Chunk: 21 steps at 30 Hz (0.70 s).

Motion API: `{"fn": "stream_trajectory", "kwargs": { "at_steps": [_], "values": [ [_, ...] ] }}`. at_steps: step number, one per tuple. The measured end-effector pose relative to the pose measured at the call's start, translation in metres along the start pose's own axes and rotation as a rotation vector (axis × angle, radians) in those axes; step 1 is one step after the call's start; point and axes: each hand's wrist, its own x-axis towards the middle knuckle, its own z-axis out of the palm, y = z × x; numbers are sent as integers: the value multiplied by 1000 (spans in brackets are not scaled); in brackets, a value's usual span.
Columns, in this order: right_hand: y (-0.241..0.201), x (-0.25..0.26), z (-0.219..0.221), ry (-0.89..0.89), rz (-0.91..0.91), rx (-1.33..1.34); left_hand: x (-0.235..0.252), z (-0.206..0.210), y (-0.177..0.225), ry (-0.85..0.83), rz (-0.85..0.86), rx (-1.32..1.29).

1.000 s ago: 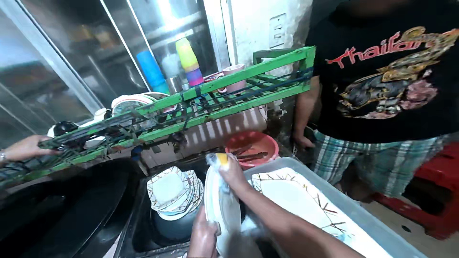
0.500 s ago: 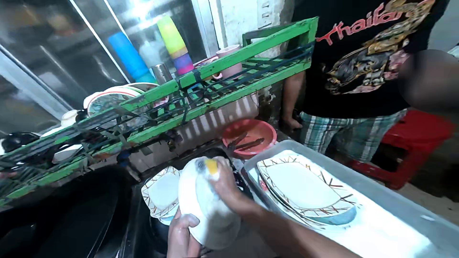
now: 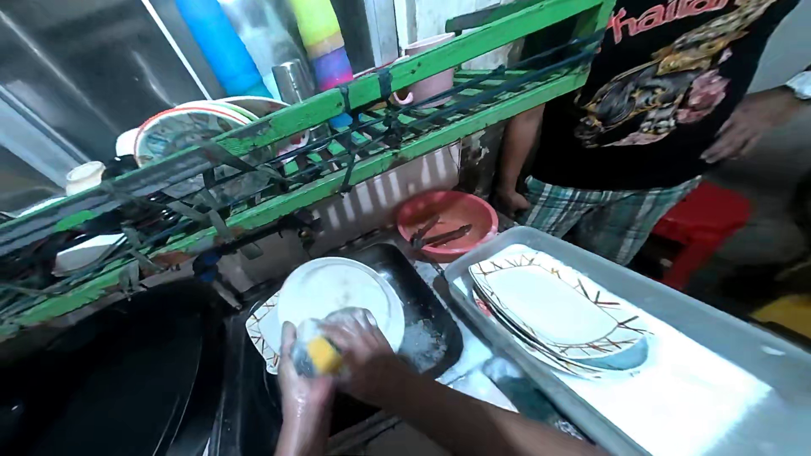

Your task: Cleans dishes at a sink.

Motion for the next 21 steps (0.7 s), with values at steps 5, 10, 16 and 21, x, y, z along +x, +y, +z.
{"fn": "stream_trajectory", "kwargs": {
  "at_steps": [5,10,16,21],
  "values": [
    [70,2,-33,58,518,117,-10,-15,18,-82,39,-103],
    [71,42,-56,141,728,111,-37,-20,0,-200,37,390],
    [7,51,-49,0,361,249,-45,-10,-6,-286,102,501],
    [51,33,-58,331,913,936,-53,4,15,-26,399,535]
  ]
}}
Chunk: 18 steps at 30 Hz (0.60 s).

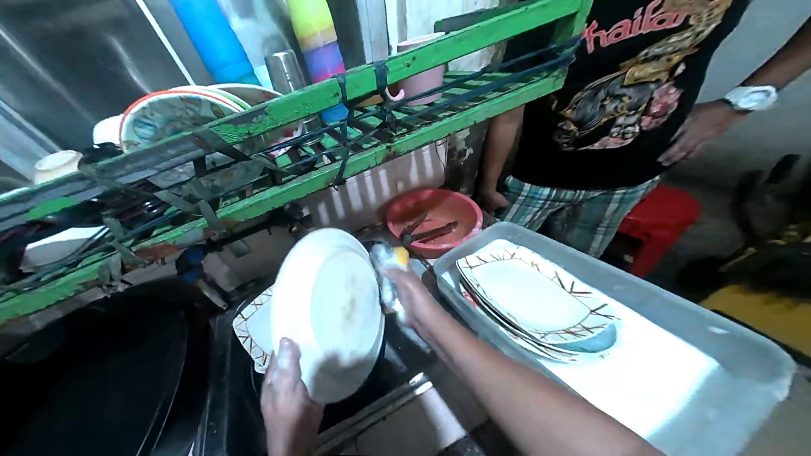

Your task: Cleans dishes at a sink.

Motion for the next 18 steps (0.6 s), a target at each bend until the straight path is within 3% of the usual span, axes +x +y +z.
{"fn": "stream_trajectory", "kwargs": {
  "at_steps": [2,4,7,9,11,13,15,17,18],
  "values": [
    [8,-3,3,89,76,273,12,2,2,133,20,-27],
    [1,-4,5,158,60,452,27,0,-7,171,-71,-135],
    [-20,5,-11,75,-72,640,36,-17,-36,-8,-439,-309],
    [-23,15,-32,-113,-103,613,31,-32,-47,-153,-596,-446],
    [-25,21,-54,-275,-63,244,24,-40,-38,-139,-541,-443],
    [-28,24,-59,-240,36,-416,20,-40,-22,-129,-499,-386],
    [-15,22,-46,-238,98,-918,17,-34,-23,-236,-487,-265],
    [6,-5,-22,-323,-1,-1098,8,-14,-29,-336,-536,-162],
    [18,-21,-11,-396,-98,-1015,5,-5,-35,-384,-560,-157]
  ]
}}
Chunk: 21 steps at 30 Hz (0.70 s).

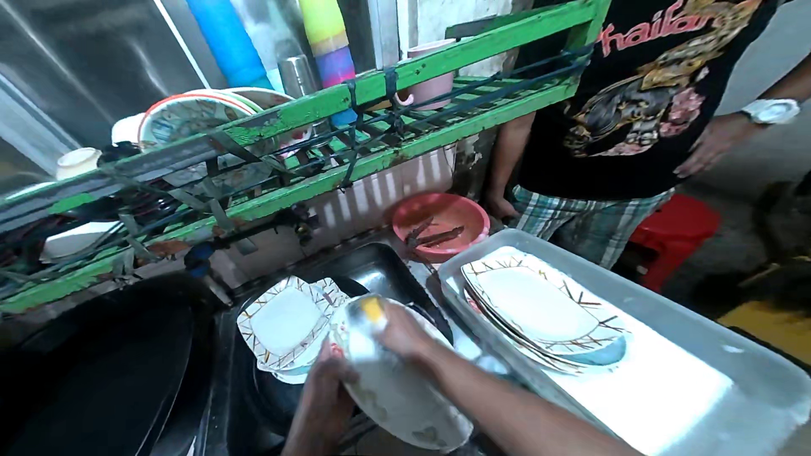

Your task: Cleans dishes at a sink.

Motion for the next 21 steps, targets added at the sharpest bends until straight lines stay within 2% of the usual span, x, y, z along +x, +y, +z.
{"fn": "stream_trajectory", "kwargs": {
  "at_steps": [2,3,5,7,9,10,12,14,15,17,19,20,21],
  "values": [
    [2,-7,39,110,-276,199,2,12,-12,11,-29,41],
    [9,0,45,143,-313,255,-3,17,-15,12,-3,117],
    [14,13,21,167,-95,276,-15,21,-20,-73,54,289],
    [12,30,-9,267,157,238,-30,29,-26,-115,59,335],
    [0,28,-24,304,156,186,-40,34,-22,-153,2,304],
    [-10,17,-24,284,68,169,-39,32,-17,-173,-38,259],
    [-21,-5,-9,225,-235,189,-19,13,-10,-276,-100,139],
    [-20,-10,8,253,-508,205,-8,9,2,-316,-82,125],
    [-13,-6,7,272,-496,221,-9,12,5,-280,-53,168],
    [-2,9,-11,385,-242,217,-18,20,-3,-202,7,257],
    [4,27,-30,508,9,170,-23,23,-13,-235,19,226],
    [2,26,-36,511,41,145,-25,26,-14,-246,-8,173],
    [-3,18,-35,491,-11,120,-26,27,-11,-252,-57,122]
  ]
}}
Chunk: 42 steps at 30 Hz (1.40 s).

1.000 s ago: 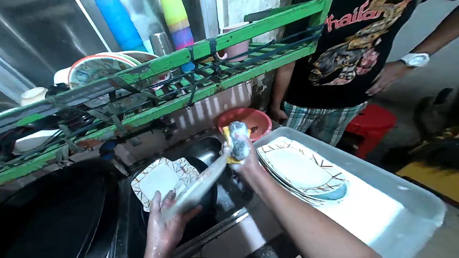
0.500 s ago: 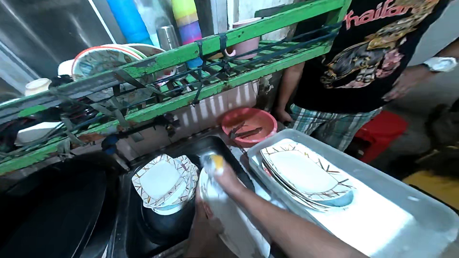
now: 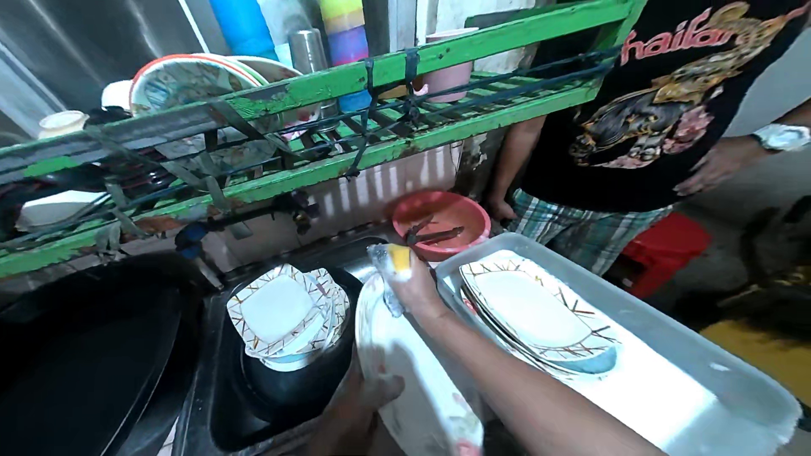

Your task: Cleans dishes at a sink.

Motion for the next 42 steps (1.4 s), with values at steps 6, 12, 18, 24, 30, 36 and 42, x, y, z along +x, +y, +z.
{"fn": "stream_trajectory", "kwargs": {
  "at_steps": [6,12,18,24,30,36,42],
  "values": [
    [0,-30,19,-104,-524,174,9,-16,8,-27,30,152],
    [-10,-15,-7,-33,-81,45,-1,1,14,52,-106,-4],
    [8,-24,20,-32,-340,121,0,-7,22,132,12,69],
    [-7,-34,40,-125,-131,-22,29,-10,9,354,225,-195],
    [11,-48,34,-294,-447,-389,31,-73,41,456,499,-377],
    [-21,-7,35,-316,-257,-543,24,-44,10,343,274,-386],
    [-3,-72,65,-612,-395,-292,51,-81,18,709,359,-163]
  ]
}}
